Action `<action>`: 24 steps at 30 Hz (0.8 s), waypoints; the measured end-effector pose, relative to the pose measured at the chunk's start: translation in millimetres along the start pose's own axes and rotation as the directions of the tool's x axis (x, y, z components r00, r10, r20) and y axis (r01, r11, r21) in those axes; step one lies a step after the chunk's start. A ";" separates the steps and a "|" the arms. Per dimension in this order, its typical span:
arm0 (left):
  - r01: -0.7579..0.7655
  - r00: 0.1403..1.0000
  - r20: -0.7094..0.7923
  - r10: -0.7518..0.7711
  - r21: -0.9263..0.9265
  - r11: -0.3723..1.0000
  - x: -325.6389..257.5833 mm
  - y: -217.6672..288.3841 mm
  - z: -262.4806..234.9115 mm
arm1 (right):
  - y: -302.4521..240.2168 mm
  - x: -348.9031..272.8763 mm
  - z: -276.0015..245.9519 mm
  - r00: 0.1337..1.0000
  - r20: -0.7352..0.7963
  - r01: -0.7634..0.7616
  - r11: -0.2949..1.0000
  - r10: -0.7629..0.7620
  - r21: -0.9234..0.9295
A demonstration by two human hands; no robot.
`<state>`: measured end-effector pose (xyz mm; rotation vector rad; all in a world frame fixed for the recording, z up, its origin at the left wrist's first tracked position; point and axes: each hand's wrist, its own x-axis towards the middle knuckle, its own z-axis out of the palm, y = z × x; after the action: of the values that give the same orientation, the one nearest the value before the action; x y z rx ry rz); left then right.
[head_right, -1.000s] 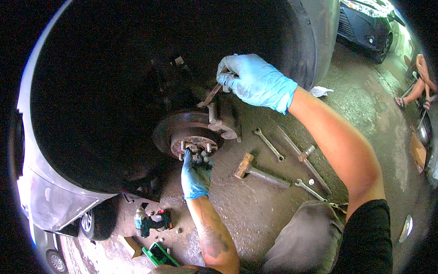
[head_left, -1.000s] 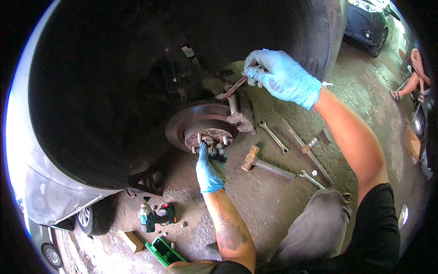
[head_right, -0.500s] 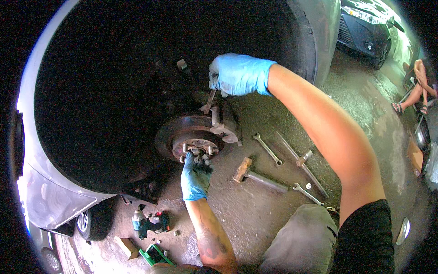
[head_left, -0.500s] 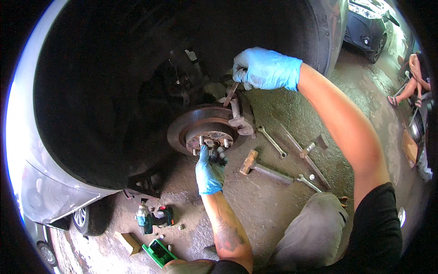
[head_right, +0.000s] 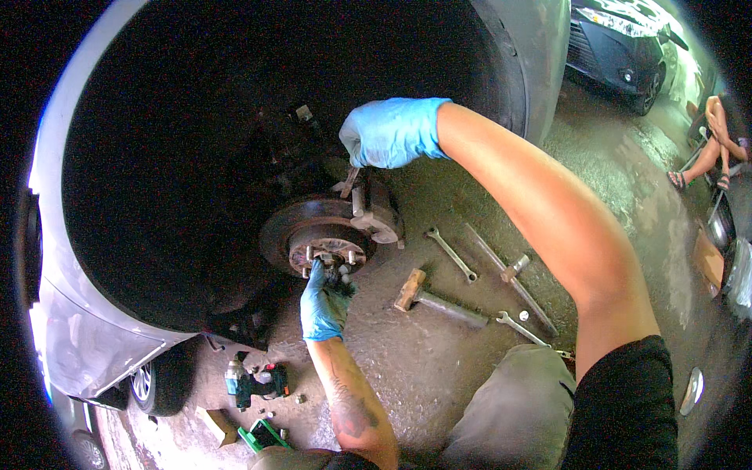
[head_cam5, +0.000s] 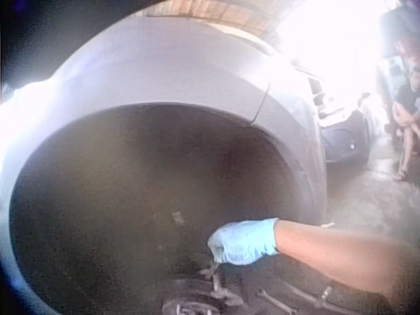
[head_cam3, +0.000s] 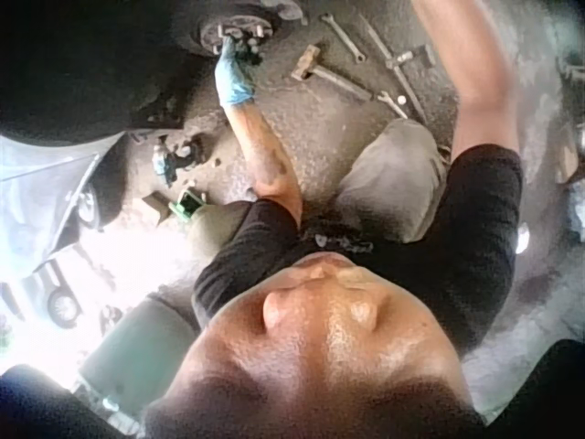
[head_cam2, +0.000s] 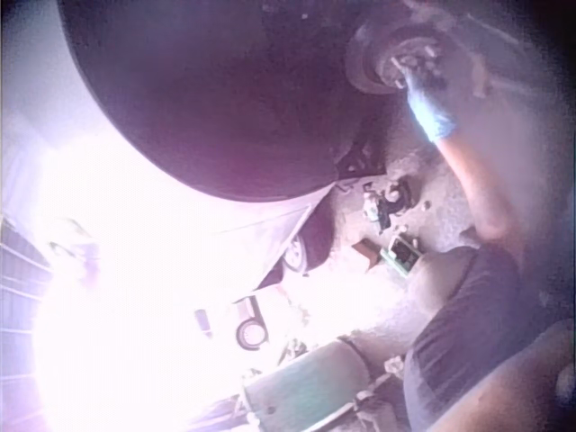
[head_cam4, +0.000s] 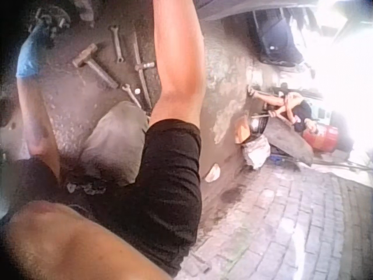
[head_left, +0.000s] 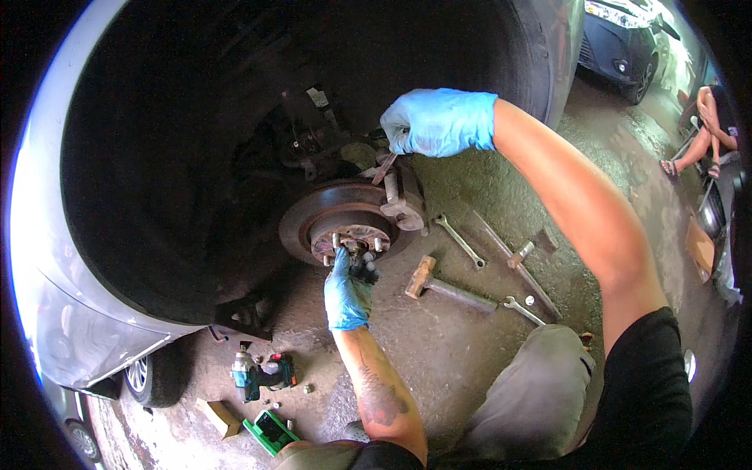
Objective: The person is working on a car's wheel hub assembly. They use a hammer and a metal bar to strike and remove a component from the hub, then use a power drill to remove bolts from the brake caliper bracket. Finally, they use a wrench to loosen a bolt on the hub.
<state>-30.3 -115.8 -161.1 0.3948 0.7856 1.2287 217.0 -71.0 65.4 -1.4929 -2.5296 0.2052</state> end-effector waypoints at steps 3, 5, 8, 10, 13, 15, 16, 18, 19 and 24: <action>-0.012 0.999 0.051 0.012 0.001 1.000 2.2 -4.3 -5.7 | -6.7 -0.4 -4.1 1.000 0.013 0.008 0.997 -0.007 -0.071; -0.011 0.996 0.089 0.011 0.003 1.000 2.6 -5.2 -7.0 | -4.8 3.3 0.1 1.000 0.011 0.008 0.999 -0.007 -0.038; 0.014 0.999 0.049 -0.012 -0.036 0.999 4.4 -5.3 -4.9 | -10.4 0.8 -0.7 1.000 0.014 -0.025 0.994 0.027 -0.105; -0.002 1.000 0.016 0.003 -0.098 0.995 7.9 -7.3 -1.4 | -5.2 3.4 1.6 0.998 0.026 -0.058 0.998 0.059 -0.026; -0.012 1.000 -0.019 0.010 -0.143 0.990 10.6 -10.9 -1.0 | -6.9 -9.9 22.6 0.934 -0.356 -0.010 0.996 -0.023 -0.092; -0.109 0.994 -0.026 0.108 -0.039 0.993 18.3 -8.8 -5.5 | -13.9 -27.4 27.5 0.793 -0.604 0.076 0.997 -0.079 -0.031; -0.204 0.970 -0.100 0.220 0.151 0.967 12.6 -9.9 0.4 | -9.8 -39.5 37.0 0.662 -0.748 0.036 0.999 -0.041 -0.023; -0.309 0.879 -0.157 0.451 0.535 0.787 4.3 -8.8 14.7 | 4.7 -76.3 61.1 0.612 -0.780 -0.097 0.991 0.132 0.091; -0.451 0.755 -0.002 0.656 0.724 0.521 7.7 -8.1 10.4 | 12.2 -93.6 79.2 0.635 -0.742 -0.144 0.977 0.215 0.159; -0.497 0.452 0.065 0.889 0.847 0.191 2.9 -35.9 12.6 | 110.7 -218.1 241.1 0.722 -0.266 -0.646 0.760 0.639 0.072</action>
<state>3.6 -122.6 -177.1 1.4169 1.7105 1.8797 356.3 -213.5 -214.3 -2.1913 -1.7125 0.0494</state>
